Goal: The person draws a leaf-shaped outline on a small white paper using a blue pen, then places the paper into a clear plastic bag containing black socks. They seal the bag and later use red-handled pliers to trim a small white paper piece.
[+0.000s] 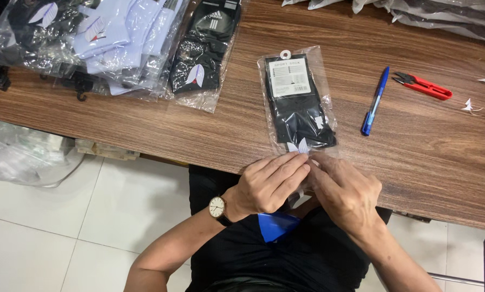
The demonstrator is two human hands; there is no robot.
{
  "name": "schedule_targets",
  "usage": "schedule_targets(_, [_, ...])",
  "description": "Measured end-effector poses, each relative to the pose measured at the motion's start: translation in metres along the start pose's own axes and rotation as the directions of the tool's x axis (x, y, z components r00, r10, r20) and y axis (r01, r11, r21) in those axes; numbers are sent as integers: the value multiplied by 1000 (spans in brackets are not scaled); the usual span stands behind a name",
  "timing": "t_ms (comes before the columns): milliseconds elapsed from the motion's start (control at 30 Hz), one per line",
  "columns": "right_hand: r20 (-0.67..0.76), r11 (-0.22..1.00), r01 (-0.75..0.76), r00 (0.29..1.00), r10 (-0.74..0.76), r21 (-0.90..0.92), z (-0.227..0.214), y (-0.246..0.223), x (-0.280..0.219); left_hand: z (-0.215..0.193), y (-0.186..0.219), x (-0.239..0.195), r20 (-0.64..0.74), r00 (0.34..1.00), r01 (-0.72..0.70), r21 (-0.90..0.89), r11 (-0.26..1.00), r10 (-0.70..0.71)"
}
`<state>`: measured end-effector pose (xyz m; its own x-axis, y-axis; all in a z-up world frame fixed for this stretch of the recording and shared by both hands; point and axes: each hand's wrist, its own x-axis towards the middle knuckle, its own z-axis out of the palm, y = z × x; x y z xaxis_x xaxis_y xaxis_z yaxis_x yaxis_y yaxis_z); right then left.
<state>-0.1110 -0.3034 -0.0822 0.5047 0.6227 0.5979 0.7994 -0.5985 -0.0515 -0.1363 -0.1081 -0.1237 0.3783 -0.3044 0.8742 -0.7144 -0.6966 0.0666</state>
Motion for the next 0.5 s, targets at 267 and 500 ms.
schedule_targets(267, [-81,982,-173,983,167,-74,11,-10,1,-3,-2,1,21,997,-69,-20,997,69])
schedule_targets(500, [32,969,-228,972,232,-91,8,-12,9,-5,-3,6,18,996,-86,-53,995,87])
